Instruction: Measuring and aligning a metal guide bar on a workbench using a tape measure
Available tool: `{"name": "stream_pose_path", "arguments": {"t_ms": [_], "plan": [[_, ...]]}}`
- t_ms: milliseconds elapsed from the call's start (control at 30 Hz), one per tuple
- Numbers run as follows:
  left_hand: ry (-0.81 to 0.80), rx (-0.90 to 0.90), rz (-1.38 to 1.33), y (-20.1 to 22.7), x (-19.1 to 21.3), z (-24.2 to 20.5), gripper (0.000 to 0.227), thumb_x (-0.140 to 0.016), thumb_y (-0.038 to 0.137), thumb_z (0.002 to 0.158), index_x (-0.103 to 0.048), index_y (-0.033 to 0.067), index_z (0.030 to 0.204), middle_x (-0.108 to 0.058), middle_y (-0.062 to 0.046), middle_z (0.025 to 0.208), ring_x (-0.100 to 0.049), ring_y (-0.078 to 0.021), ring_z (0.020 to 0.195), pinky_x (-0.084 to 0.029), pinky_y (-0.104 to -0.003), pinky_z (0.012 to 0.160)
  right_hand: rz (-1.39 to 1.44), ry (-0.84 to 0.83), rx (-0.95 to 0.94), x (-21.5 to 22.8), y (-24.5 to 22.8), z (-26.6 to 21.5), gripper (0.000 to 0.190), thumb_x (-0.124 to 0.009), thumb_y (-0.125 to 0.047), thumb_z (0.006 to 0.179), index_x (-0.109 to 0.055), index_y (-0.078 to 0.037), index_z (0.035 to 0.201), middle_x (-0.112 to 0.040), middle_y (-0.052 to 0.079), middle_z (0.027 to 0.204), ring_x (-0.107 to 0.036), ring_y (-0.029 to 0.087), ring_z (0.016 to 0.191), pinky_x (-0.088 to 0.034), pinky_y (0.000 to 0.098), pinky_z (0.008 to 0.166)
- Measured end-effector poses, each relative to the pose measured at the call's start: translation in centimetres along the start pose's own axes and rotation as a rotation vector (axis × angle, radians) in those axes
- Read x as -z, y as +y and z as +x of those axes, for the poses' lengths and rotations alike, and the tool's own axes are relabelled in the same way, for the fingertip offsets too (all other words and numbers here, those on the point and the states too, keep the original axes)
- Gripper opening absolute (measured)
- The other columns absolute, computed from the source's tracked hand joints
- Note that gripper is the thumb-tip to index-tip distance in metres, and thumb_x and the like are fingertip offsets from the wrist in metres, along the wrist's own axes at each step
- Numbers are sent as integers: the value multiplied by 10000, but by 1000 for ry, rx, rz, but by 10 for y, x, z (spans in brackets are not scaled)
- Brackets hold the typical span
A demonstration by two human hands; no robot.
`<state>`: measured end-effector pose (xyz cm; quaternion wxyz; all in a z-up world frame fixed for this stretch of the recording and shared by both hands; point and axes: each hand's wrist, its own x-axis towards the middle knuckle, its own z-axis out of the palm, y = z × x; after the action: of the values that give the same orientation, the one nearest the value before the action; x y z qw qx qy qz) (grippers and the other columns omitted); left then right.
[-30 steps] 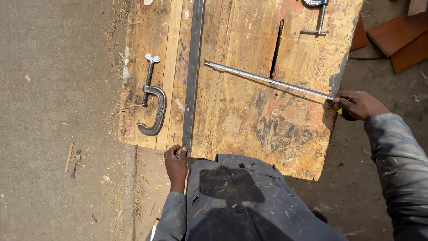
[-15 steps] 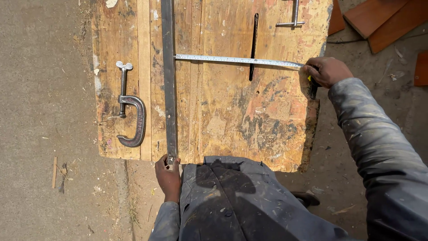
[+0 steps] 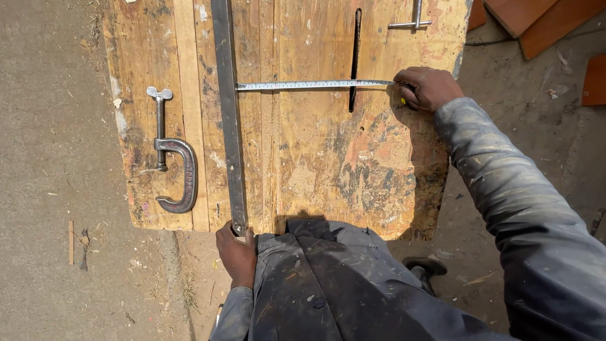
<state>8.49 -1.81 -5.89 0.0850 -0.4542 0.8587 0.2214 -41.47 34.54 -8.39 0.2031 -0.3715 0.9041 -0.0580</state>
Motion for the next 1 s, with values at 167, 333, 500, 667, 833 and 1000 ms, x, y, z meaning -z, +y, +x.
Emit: {"name": "stream_pose_path", "arguments": {"t_ms": [167,333,500,667,833,1000], "plan": [[-19,15,3,1,4,4,547,-765,314,918,-583,38,1353,-594,-195,1270,-568,-405,1211,-493,-547,943,17,82,52,-2,-1,1,348,-493,-369,1094,-696,-143,1262,-745,101,1114,-706,370,861,-543,520,577],[-43,15,21,2,6,7,542,-755,360,923,-593,49,1335,-593,-173,1259,-580,-387,1180,-502,-543,917,57,134,66,-5,3,4,324,-533,-325,1106,-728,-109,1247,-758,114,1094,-706,359,849,-554,502,607],[-48,26,36,0,5,9,564,-769,360,910,-599,42,1344,-605,-179,1269,-585,-392,1193,-499,-543,930,69,123,78,-3,3,8,317,-529,-322,1105,-731,-118,1239,-768,105,1116,-710,366,891,-545,513,604],[-60,29,54,1,5,9,583,-764,370,918,-593,28,1358,-607,-185,1272,-581,-390,1196,-500,-541,936,82,88,84,-5,14,13,329,-533,-312,1098,-731,-124,1280,-768,115,1166,-712,375,951,-566,531,664],[-32,12,49,2,5,10,563,-777,358,904,-624,31,1335,-628,-183,1234,-600,-397,1164,-496,-533,931,112,64,77,-1,17,17,286,-549,-322,1107,-739,-155,1240,-770,87,1112,-702,396,932,-525,558,645],[-54,34,55,5,7,10,575,-762,377,916,-615,37,1356,-623,-185,1254,-599,-401,1176,-500,-547,922,104,58,130,3,20,20,295,-527,-315,1135,-741,-130,1220,-764,89,1102,-699,372,919,-529,525,624]]}}
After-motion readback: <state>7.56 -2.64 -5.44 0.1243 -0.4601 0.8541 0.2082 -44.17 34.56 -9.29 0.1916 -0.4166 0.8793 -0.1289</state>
